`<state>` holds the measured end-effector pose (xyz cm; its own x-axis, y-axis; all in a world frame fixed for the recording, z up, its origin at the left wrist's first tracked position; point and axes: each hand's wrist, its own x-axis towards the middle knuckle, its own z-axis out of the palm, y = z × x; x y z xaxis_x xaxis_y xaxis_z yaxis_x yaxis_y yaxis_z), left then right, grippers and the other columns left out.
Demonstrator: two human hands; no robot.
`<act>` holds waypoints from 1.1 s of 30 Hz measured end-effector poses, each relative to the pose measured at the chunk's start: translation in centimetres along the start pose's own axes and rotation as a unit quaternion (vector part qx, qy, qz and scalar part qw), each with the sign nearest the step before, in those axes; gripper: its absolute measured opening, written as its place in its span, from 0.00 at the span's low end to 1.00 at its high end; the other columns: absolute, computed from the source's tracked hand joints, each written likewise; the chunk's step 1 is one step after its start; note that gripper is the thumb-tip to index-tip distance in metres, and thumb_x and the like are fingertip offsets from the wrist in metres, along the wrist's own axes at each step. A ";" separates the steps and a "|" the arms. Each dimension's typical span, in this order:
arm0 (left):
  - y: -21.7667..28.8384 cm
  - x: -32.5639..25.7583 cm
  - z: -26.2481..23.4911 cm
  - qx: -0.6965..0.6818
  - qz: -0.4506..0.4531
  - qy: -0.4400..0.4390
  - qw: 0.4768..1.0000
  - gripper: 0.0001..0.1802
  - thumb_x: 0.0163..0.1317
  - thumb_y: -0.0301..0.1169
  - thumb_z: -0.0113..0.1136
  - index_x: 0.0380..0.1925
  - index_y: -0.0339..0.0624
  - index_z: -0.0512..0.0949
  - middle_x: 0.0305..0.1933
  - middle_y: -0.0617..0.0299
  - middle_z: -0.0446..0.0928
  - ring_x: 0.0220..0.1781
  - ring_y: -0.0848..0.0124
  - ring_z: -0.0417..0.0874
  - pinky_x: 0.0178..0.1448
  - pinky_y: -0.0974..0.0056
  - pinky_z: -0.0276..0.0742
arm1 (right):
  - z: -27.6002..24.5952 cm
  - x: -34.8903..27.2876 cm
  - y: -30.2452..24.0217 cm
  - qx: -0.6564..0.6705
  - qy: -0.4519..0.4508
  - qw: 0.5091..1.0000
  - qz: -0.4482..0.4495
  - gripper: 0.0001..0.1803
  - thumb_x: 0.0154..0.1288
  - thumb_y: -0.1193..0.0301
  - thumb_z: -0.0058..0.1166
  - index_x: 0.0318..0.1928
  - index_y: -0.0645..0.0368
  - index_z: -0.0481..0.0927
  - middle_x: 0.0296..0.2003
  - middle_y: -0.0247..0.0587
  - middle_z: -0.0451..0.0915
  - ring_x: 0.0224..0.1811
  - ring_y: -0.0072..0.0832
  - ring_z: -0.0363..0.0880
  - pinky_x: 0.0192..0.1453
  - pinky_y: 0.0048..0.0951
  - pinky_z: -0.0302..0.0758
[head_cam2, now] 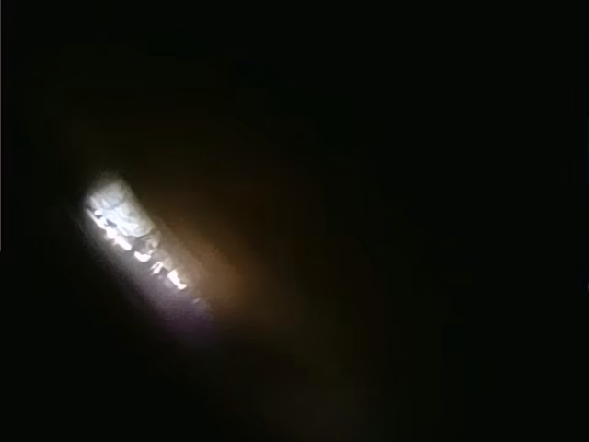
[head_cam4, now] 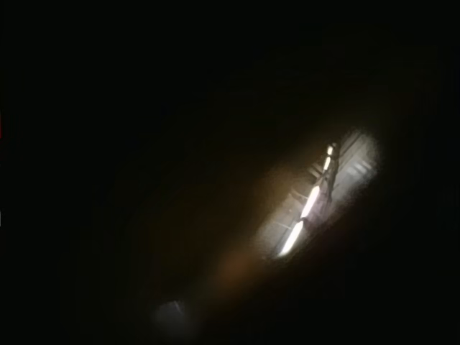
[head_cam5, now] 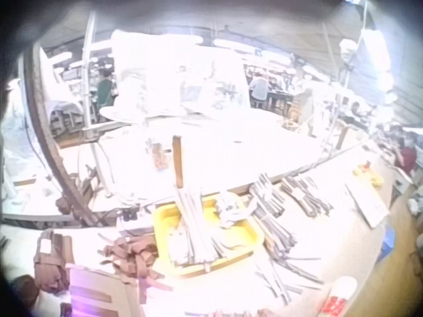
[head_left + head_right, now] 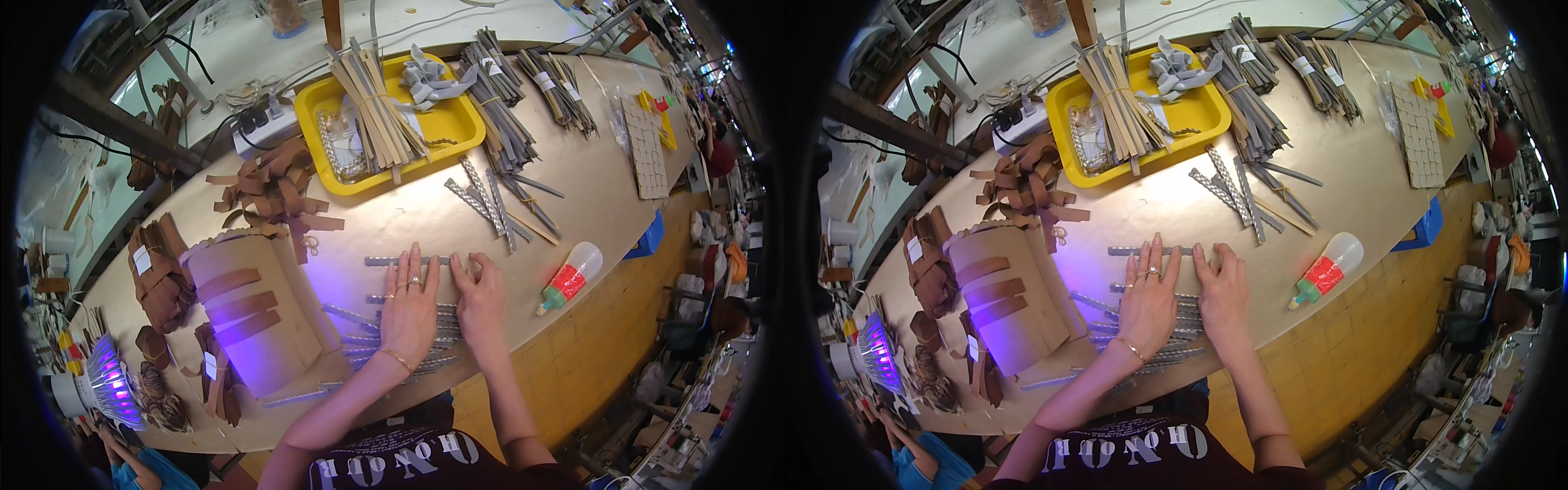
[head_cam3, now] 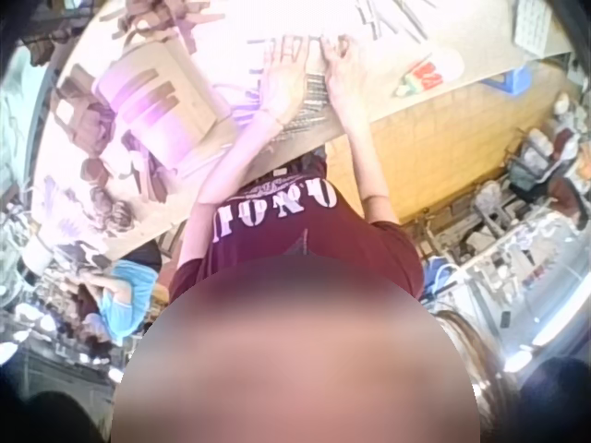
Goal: The person applies glue from a bottle to short metallic rods and presses them together on a workbench. The person repeats this process for multiple rods, arranging them in rows on the table.
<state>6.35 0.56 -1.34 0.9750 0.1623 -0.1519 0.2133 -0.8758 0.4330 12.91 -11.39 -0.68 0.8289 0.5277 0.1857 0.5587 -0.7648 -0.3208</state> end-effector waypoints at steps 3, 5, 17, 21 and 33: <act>-0.1 0.1 -0.1 -0.006 0.003 -0.007 1.000 0.40 0.60 0.27 0.54 0.74 0.41 0.55 0.78 0.41 0.49 0.79 0.48 0.51 0.80 0.46 0.43 | -0.2 -0.3 0.1 -0.002 -0.026 1.000 0.005 0.25 0.58 0.86 0.52 0.56 0.53 0.82 0.53 0.48 0.72 0.48 0.42 0.74 0.50 0.34 0.75; -0.1 0.0 -0.2 -0.012 0.006 -0.009 1.000 0.40 0.60 0.27 0.53 0.74 0.41 0.55 0.78 0.40 0.49 0.79 0.47 0.51 0.80 0.46 0.43 | -0.8 0.1 0.9 0.154 -0.012 0.987 0.051 0.20 0.61 0.81 0.54 0.55 0.57 0.80 0.52 0.49 0.73 0.46 0.41 0.75 0.48 0.35 0.76; 0.0 0.0 -0.8 -0.009 0.011 -0.014 1.000 0.39 0.59 0.25 0.53 0.73 0.41 0.57 0.77 0.39 0.49 0.79 0.46 0.51 0.79 0.44 0.45 | -1.3 3.0 -0.3 0.179 -0.061 0.956 0.224 0.09 0.64 0.72 0.60 0.43 0.59 0.79 0.42 0.46 0.74 0.44 0.44 0.77 0.46 0.41 0.73; 0.2 0.0 -0.9 0.002 0.008 -0.018 1.000 0.39 0.59 0.25 0.54 0.73 0.41 0.57 0.77 0.39 0.49 0.79 0.46 0.51 0.79 0.44 0.45 | -1.4 3.0 -0.2 0.180 -0.060 0.955 0.227 0.08 0.63 0.72 0.61 0.41 0.59 0.79 0.43 0.46 0.74 0.44 0.44 0.77 0.46 0.42 0.73; 0.5 0.0 -1.3 0.014 0.004 -0.020 1.000 0.36 0.62 0.24 0.49 0.73 0.40 0.58 0.78 0.41 0.51 0.79 0.49 0.52 0.80 0.46 0.44 | -1.4 2.9 -0.2 0.173 -0.054 0.958 0.222 0.08 0.62 0.73 0.61 0.42 0.59 0.80 0.42 0.44 0.75 0.45 0.43 0.77 0.47 0.40 0.73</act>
<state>6.55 0.70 0.03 0.9731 0.1372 -0.1849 0.2031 -0.8898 0.4086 15.29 -10.21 1.24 0.9647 0.2276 -0.1327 0.0928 -0.7647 -0.6377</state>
